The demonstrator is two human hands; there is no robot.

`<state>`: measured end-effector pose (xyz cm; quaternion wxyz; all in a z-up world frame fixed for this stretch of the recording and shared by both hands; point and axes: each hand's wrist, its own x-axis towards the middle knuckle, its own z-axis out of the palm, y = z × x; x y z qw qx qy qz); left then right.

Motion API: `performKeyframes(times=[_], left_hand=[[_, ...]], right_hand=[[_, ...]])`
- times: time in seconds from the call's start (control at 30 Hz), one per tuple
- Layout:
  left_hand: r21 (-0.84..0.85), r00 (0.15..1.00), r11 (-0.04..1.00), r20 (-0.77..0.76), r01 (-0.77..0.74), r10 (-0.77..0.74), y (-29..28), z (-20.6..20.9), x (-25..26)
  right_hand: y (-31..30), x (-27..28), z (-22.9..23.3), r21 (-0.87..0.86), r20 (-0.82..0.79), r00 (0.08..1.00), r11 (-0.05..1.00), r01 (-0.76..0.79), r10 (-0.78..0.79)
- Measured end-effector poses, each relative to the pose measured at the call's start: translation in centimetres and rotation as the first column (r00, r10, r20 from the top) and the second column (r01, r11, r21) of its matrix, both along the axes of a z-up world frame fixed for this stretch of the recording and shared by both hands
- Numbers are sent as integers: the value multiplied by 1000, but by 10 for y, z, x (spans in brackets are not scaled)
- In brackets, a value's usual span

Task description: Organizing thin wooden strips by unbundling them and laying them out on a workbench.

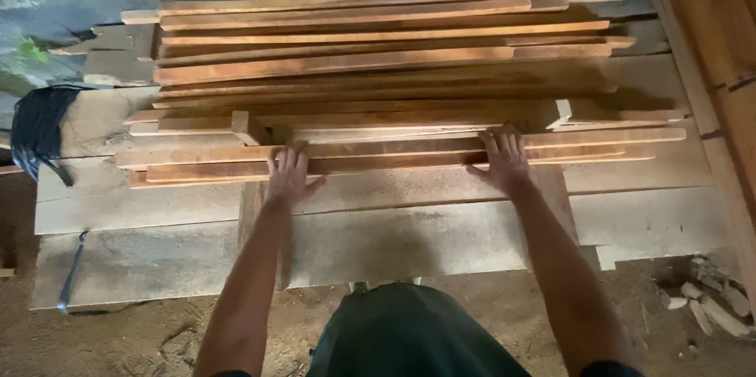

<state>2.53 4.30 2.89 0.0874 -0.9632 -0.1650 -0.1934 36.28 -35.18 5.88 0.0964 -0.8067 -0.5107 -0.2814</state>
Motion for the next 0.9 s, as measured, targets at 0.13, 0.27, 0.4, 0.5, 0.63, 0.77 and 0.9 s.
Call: performKeyframes(times=[0.13,0.27,0.4,0.5,0.63,0.77,0.9], left_hand=[[-325,976,945,-212,-26,-46,0,35,26],[-281,929,952,-371,-119,7,27,-31,47],[-261,967,962,-254,-77,9,30,-30,44],[-231,910,961,-412,-149,42,24,-25,48],[-176,986,984,-166,-12,-17,25,-25,40],[-105,995,990,58,91,-86,22,-23,39],[-454,950,891,-280,-2,-141,14,36,40]], right_hand=[[16,2,19,-314,-464,874,949,-11,-143],[22,16,18,-524,-443,864,851,-33,-239],[25,40,-21,-242,-123,991,970,25,-57],[19,41,-11,-276,-149,989,961,-19,-24],[20,37,-7,-278,-98,995,961,-10,-18],[25,32,5,-187,-190,982,982,-34,-2],[21,29,19,-228,-137,986,966,-126,97]])
